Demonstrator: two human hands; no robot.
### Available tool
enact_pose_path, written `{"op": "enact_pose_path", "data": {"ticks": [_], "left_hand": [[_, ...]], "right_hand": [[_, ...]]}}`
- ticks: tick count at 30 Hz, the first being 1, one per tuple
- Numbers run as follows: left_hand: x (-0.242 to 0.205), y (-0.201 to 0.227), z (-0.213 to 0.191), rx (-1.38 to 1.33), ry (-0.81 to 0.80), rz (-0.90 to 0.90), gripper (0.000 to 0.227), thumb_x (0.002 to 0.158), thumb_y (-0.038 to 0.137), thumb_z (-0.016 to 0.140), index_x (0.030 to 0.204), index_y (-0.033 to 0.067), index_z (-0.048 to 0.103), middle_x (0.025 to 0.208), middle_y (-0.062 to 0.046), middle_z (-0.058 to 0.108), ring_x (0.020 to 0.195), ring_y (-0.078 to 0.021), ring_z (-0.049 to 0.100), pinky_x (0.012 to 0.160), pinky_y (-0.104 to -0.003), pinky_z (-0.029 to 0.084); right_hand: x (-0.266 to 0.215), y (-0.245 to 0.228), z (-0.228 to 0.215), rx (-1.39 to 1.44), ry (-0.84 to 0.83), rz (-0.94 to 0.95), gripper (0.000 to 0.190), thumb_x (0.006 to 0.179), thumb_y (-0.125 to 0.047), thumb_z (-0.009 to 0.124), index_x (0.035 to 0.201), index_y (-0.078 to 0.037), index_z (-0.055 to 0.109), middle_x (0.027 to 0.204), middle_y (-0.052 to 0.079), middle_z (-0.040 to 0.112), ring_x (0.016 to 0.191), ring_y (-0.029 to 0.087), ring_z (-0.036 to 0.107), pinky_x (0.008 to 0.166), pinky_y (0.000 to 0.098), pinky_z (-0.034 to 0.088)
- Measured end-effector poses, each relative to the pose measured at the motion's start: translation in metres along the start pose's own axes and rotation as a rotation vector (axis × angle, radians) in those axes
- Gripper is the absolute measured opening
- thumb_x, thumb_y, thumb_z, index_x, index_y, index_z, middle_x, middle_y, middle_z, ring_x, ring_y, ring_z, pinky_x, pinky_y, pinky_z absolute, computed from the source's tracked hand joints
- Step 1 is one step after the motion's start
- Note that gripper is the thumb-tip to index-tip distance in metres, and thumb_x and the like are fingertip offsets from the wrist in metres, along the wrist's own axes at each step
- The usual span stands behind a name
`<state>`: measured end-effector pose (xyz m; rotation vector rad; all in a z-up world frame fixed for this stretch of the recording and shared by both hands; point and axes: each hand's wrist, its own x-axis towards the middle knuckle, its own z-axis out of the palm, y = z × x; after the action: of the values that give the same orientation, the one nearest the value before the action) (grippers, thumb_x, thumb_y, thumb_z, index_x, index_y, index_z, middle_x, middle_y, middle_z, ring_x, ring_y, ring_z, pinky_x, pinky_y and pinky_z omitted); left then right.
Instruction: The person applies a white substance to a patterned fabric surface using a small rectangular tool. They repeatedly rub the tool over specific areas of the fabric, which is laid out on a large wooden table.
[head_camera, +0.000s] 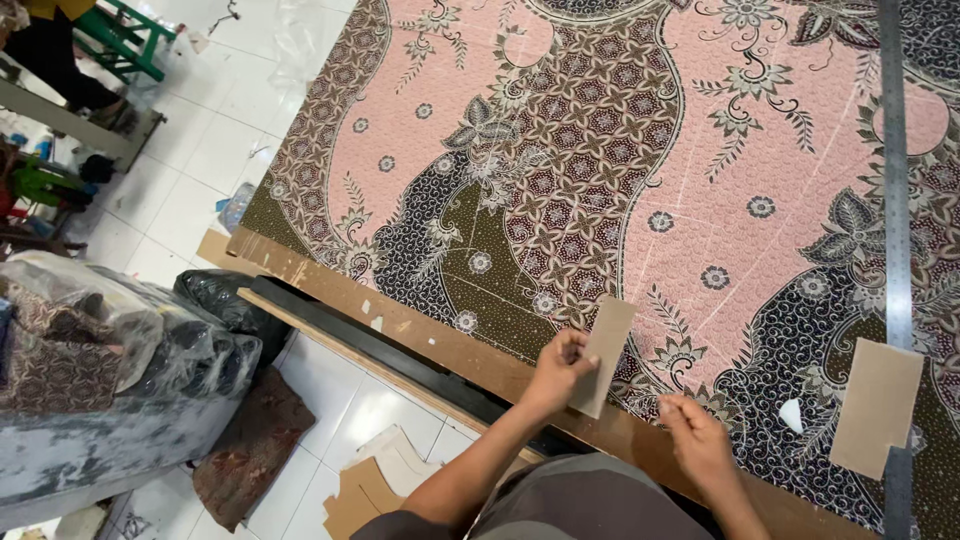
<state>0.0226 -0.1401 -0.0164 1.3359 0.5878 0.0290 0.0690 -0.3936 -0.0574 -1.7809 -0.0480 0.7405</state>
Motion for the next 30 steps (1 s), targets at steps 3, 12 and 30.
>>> {"op": "enact_pose_path", "data": {"ticks": [3, 12, 30], "left_hand": [[-0.001, -0.008, 0.012, -0.076, -0.042, -0.013, 0.021, 0.091, 0.000, 0.073, 0.105, 0.0055, 0.058, 0.094, 0.000, 0.063, 0.087, -0.0091, 0.060, 0.083, -0.026, 0.051], [-0.014, -0.008, 0.018, -0.130, -0.059, -0.058, 0.016, 0.093, 0.002, 0.072, 0.102, 0.0045, 0.059, 0.087, 0.002, 0.063, 0.078, -0.0065, 0.057, 0.074, -0.023, 0.049], [-0.019, 0.025, -0.017, 1.072, -0.034, 0.591, 0.021, 0.089, 0.013, 0.070, 0.108, 0.0050, 0.068, 0.109, -0.013, 0.063, 0.102, -0.0334, 0.057, 0.087, -0.047, 0.042]], "right_hand": [[0.000, 0.014, 0.025, 0.084, -0.147, -0.228, 0.023, 0.096, -0.014, 0.065, 0.114, -0.001, 0.072, 0.087, 0.001, 0.072, 0.075, 0.006, 0.062, 0.064, 0.0201, 0.050], [-0.017, -0.004, 0.034, 0.059, -0.240, 0.063, 0.016, 0.095, -0.011, 0.068, 0.107, -0.001, 0.072, 0.077, 0.001, 0.063, 0.068, 0.010, 0.051, 0.061, 0.0281, 0.043], [-0.002, -0.044, -0.106, 0.081, 0.432, -0.028, 0.029, 0.098, -0.006, 0.067, 0.127, -0.002, 0.066, 0.089, 0.001, 0.064, 0.063, 0.003, 0.047, 0.050, 0.0215, 0.037]]}}
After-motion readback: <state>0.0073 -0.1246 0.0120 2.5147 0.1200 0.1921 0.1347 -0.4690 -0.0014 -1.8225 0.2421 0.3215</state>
